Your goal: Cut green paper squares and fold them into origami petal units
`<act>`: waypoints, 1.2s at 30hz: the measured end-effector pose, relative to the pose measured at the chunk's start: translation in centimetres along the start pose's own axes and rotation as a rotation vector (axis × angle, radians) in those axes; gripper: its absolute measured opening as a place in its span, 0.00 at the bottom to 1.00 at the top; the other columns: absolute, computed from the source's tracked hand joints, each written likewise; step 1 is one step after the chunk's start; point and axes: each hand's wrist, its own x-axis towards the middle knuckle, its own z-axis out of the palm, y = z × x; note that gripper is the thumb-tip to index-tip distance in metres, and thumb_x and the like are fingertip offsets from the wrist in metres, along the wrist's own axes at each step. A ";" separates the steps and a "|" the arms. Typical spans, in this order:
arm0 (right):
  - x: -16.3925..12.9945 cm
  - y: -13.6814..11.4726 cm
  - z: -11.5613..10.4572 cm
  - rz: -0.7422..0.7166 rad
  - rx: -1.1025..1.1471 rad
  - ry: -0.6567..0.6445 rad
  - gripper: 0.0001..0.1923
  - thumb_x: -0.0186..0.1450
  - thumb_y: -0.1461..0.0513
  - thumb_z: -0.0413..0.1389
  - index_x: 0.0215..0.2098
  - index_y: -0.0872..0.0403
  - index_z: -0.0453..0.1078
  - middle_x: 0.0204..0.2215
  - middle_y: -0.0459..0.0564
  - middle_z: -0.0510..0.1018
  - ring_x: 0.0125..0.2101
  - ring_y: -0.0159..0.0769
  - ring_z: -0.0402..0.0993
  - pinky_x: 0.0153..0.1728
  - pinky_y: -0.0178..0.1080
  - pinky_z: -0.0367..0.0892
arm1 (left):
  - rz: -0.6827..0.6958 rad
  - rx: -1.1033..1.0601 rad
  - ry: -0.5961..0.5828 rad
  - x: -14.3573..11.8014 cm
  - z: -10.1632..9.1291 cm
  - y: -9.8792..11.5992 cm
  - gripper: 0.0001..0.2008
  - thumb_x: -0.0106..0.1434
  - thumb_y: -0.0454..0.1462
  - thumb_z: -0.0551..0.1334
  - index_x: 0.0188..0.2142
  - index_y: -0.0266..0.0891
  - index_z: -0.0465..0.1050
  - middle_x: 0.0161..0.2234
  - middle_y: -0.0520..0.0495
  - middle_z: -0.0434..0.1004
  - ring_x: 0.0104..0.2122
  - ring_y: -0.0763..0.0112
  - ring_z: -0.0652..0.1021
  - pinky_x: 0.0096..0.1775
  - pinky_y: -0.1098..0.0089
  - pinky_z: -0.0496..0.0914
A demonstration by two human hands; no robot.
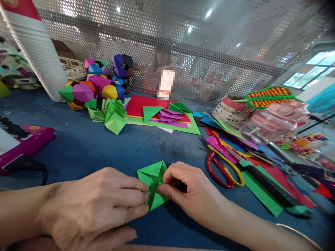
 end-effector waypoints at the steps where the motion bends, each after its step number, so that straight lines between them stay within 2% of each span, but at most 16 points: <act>1: 0.0 0.0 0.1 0.008 -0.012 -0.001 0.12 0.68 0.61 0.64 0.29 0.52 0.68 0.24 0.41 0.72 0.29 0.32 0.68 0.32 0.36 0.61 | -0.004 -0.003 -0.004 -0.1 0.1 0.0 0.14 0.69 0.33 0.59 0.52 0.37 0.77 0.40 0.42 0.86 0.46 0.57 0.83 0.43 0.65 0.81; 7: 0.2 -0.1 0.4 -0.015 -0.056 -0.001 0.14 0.67 0.64 0.65 0.27 0.53 0.65 0.24 0.40 0.71 0.28 0.31 0.66 0.33 0.37 0.59 | -0.002 0.001 0.021 0.1 0.4 -0.3 0.14 0.69 0.32 0.58 0.52 0.35 0.76 0.44 0.41 0.85 0.45 0.59 0.83 0.41 0.67 0.79; 11: 0.1 -0.1 0.4 -0.001 -0.045 -0.014 0.14 0.67 0.64 0.65 0.28 0.53 0.65 0.25 0.40 0.70 0.28 0.31 0.66 0.33 0.36 0.58 | 0.072 0.017 0.032 0.6 0.4 -0.6 0.13 0.73 0.36 0.55 0.52 0.34 0.74 0.46 0.40 0.85 0.42 0.60 0.83 0.41 0.67 0.79; 12: 0.1 -0.1 0.4 0.001 -0.044 -0.016 0.14 0.67 0.64 0.65 0.28 0.53 0.65 0.25 0.40 0.70 0.28 0.31 0.66 0.33 0.36 0.58 | 0.037 0.025 0.003 0.7 0.5 -0.6 0.14 0.74 0.37 0.54 0.53 0.34 0.72 0.46 0.39 0.84 0.43 0.59 0.83 0.41 0.66 0.79; 17: 0.0 0.1 0.5 -0.023 -0.045 -0.016 0.15 0.69 0.61 0.64 0.29 0.53 0.65 0.26 0.40 0.71 0.29 0.32 0.66 0.34 0.37 0.58 | 0.056 -0.052 -0.088 0.6 0.9 -1.0 0.21 0.71 0.41 0.59 0.61 0.35 0.69 0.44 0.39 0.82 0.43 0.56 0.82 0.40 0.64 0.80; 21: 0.0 0.2 0.5 -0.042 -0.066 -0.012 0.15 0.71 0.59 0.62 0.29 0.52 0.65 0.26 0.41 0.71 0.29 0.32 0.66 0.34 0.37 0.58 | 0.037 -0.060 -0.082 0.4 1.5 -1.1 0.20 0.71 0.41 0.59 0.60 0.36 0.70 0.44 0.38 0.82 0.44 0.55 0.81 0.43 0.61 0.81; 24: 0.0 0.1 0.5 -0.044 -0.094 -0.003 0.15 0.71 0.58 0.62 0.29 0.52 0.65 0.26 0.41 0.72 0.29 0.33 0.65 0.34 0.38 0.58 | 0.054 -0.046 -0.087 0.2 2.0 -0.9 0.18 0.70 0.39 0.60 0.57 0.37 0.73 0.43 0.40 0.82 0.44 0.57 0.82 0.44 0.64 0.81; 28: -0.1 0.2 0.5 -0.032 -0.119 -0.002 0.14 0.70 0.57 0.62 0.31 0.52 0.65 0.28 0.42 0.72 0.31 0.34 0.65 0.36 0.38 0.59 | 0.088 0.024 -0.077 -0.2 2.6 -1.0 0.14 0.71 0.40 0.61 0.53 0.42 0.76 0.50 0.44 0.81 0.50 0.59 0.81 0.48 0.68 0.79; 33: -0.1 0.2 0.2 -0.008 -0.109 -0.007 0.13 0.69 0.59 0.64 0.33 0.52 0.64 0.30 0.42 0.72 0.32 0.35 0.65 0.37 0.39 0.59 | 0.127 0.079 -0.092 -0.7 2.9 -1.2 0.22 0.71 0.39 0.60 0.61 0.33 0.71 0.56 0.41 0.80 0.58 0.59 0.77 0.54 0.69 0.76; 36: -0.1 -0.2 -0.1 0.000 -0.096 -0.011 0.10 0.66 0.64 0.63 0.35 0.52 0.65 0.32 0.43 0.72 0.33 0.35 0.66 0.38 0.40 0.60 | 0.090 0.090 -0.081 -0.9 3.0 -1.2 0.23 0.71 0.40 0.60 0.63 0.35 0.70 0.57 0.43 0.79 0.59 0.60 0.76 0.56 0.69 0.75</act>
